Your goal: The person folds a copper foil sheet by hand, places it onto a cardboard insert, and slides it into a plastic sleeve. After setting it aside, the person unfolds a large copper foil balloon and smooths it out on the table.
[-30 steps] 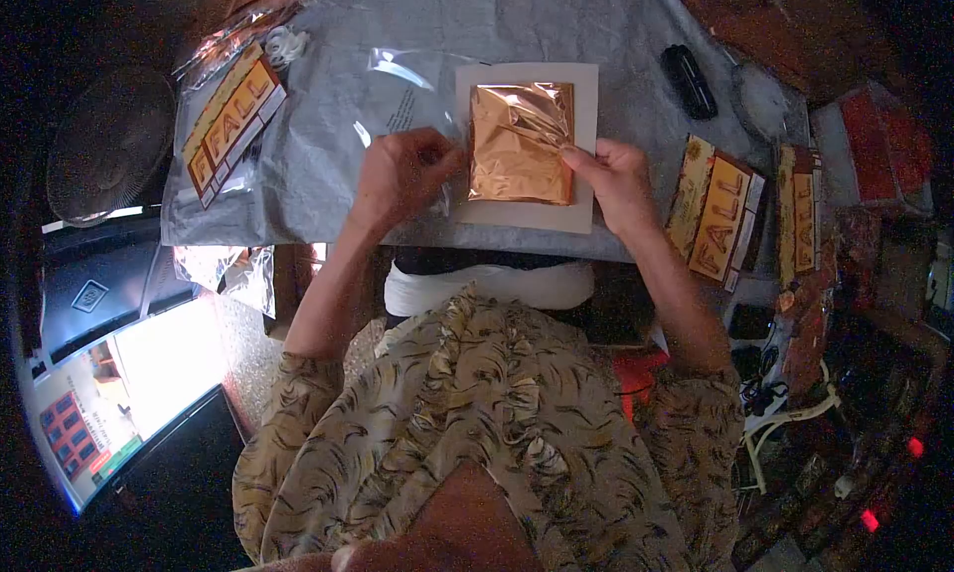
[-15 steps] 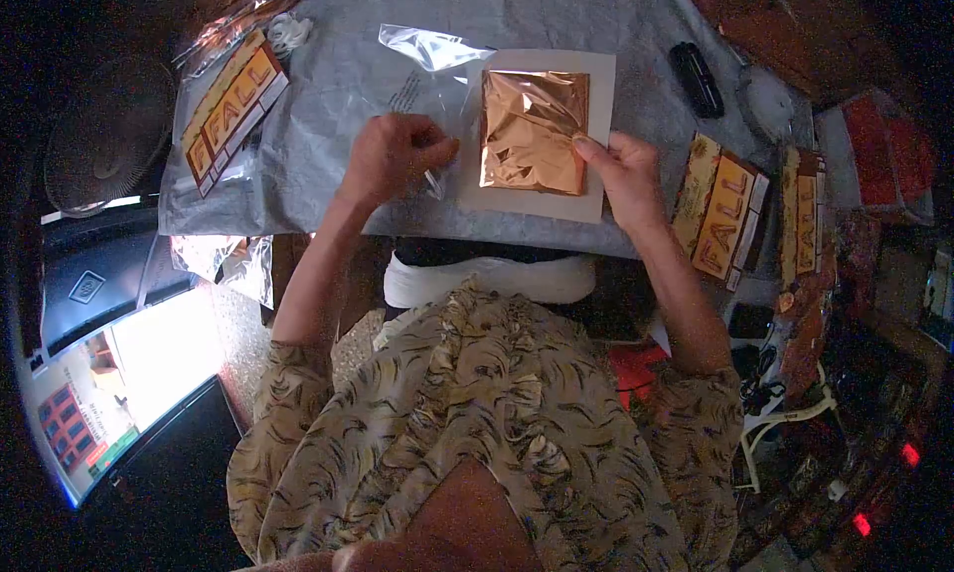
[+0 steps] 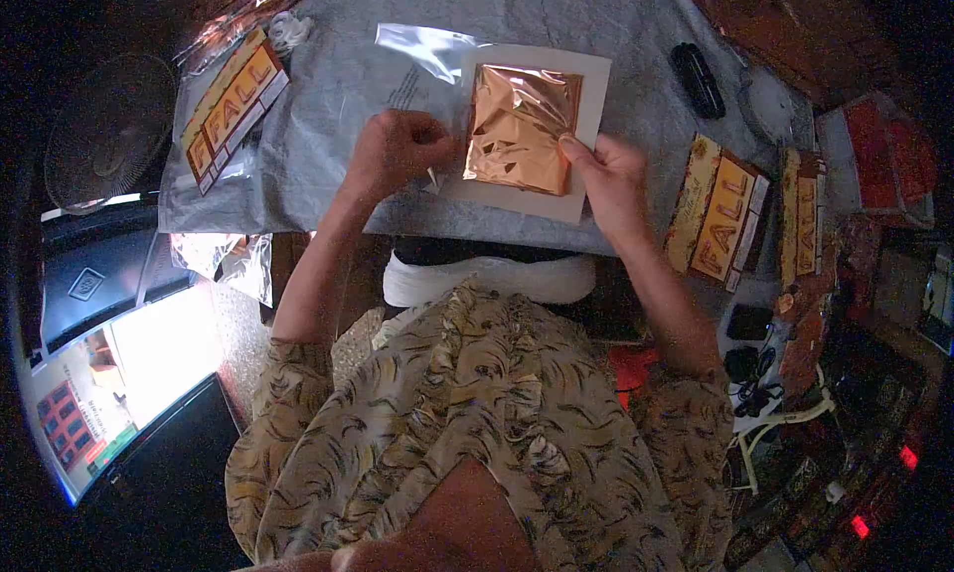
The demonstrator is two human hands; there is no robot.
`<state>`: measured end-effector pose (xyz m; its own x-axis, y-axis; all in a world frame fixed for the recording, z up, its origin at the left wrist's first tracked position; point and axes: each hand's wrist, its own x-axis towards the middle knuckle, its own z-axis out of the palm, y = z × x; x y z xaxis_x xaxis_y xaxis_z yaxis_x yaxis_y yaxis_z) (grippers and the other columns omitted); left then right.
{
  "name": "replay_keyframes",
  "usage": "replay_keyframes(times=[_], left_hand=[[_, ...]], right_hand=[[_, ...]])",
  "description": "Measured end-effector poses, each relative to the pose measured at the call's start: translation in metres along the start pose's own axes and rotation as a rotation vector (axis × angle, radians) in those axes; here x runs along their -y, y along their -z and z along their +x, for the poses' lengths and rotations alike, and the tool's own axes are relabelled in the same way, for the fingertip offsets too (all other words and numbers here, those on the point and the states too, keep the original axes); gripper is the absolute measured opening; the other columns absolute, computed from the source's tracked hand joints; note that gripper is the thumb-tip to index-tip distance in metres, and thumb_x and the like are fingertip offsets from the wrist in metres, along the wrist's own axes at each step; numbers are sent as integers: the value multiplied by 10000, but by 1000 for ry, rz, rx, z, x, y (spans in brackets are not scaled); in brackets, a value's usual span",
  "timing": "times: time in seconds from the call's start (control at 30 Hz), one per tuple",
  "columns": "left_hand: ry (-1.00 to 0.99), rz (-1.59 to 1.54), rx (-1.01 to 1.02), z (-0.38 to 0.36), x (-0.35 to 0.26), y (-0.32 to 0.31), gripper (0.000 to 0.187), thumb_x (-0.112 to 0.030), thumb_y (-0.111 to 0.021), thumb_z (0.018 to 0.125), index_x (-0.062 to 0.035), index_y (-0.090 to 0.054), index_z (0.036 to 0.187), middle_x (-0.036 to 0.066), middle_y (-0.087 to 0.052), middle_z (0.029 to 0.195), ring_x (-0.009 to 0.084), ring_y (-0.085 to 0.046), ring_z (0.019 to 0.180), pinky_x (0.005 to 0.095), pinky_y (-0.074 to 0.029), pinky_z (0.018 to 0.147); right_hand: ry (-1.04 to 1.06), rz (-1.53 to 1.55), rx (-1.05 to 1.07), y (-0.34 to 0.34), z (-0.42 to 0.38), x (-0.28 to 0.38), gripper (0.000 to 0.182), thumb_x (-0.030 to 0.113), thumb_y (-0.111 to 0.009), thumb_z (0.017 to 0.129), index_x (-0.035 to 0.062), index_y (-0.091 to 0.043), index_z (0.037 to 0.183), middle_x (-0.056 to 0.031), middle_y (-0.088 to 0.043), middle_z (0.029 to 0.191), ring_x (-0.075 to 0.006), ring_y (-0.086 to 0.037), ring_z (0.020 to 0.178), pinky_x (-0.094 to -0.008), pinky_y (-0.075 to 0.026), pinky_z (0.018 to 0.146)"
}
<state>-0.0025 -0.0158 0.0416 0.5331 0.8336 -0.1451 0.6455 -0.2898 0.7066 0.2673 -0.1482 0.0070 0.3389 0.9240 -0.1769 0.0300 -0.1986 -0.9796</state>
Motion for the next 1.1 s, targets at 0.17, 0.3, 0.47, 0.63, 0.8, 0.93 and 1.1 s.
replay_keyframes(times=[0.17, 0.3, 0.47, 0.63, 0.8, 0.93, 1.1], left_hand=[[-40, 49, -139, -1, 2, -3, 260, -323, -758, 864, -76, -809, 927, 79, -751, 722, 192, -716, 617, 359, -568, 638], [-26, 58, -144, -3, -3, 3, 178, -314, -792, 754, -157, -819, 833, 30, -756, 1012, 276, -679, 1040, 465, -502, 915], [-200, -31, -180, 2, 17, 0, 135, -277, -832, 708, -165, -816, 782, -42, -654, 1281, 272, -451, 1360, 537, -297, 1098], [-356, -35, -299, 4, 16, -7, 101, -205, -834, 737, -133, -809, 804, -15, -665, 1315, 300, -492, 1366, 426, -472, 1077], [-321, 32, -297, 5, 20, -15, 137, -263, -823, 730, -144, -815, 797, -11, -636, 1364, 329, -402, 1440, 519, -309, 1151], [-333, 103, -345, 3, 21, -14, 144, -285, -802, 724, -151, -808, 775, -7, -639, 1354, 358, -377, 1453, 572, -228, 1167], [-410, 105, -378, 5, 28, -19, 136, -273, -798, 739, -142, -789, 773, -4, -633, 1373, 372, -386, 1450, 575, -230, 1166]], right_hand=[[3, -25, -19, -2, -4, 3, 242, 135, -704, 998, -38, -729, 1165, -49, -760, 1042, -56, -659, 871, -227, -539, 771], [32, -106, -22, -2, -2, 1, 257, 141, -698, 1003, -45, -721, 1180, -54, -759, 1056, -56, -660, 891, -224, -536, 792], [78, -58, -42, -1, -3, 5, 257, 145, -693, 1008, -48, -723, 1175, -54, -760, 1049, -55, -659, 879, -221, -536, 777], [61, -80, -43, -5, -8, 13, 255, 142, -697, 1005, -49, -722, 1172, -51, -758, 1053, -52, -651, 887, -219, -527, 778], [55, -45, -48, -7, -11, 10, 253, 133, -698, 1002, -46, -721, 1178, -47, -757, 1052, -55, -651, 883, -212, -520, 777], [70, -9, -62, -6, -11, 10, 249, 118, -695, 1001, -46, -719, 1186, -50, -757, 1052, -60, -655, 895, -216, -521, 788], [120, -52, -63, -1, -10, 7, 248, 112, -697, 998, -52, -719, 1183, -55, -758, 1047, -61, -658, 898, -219, -523, 790]])
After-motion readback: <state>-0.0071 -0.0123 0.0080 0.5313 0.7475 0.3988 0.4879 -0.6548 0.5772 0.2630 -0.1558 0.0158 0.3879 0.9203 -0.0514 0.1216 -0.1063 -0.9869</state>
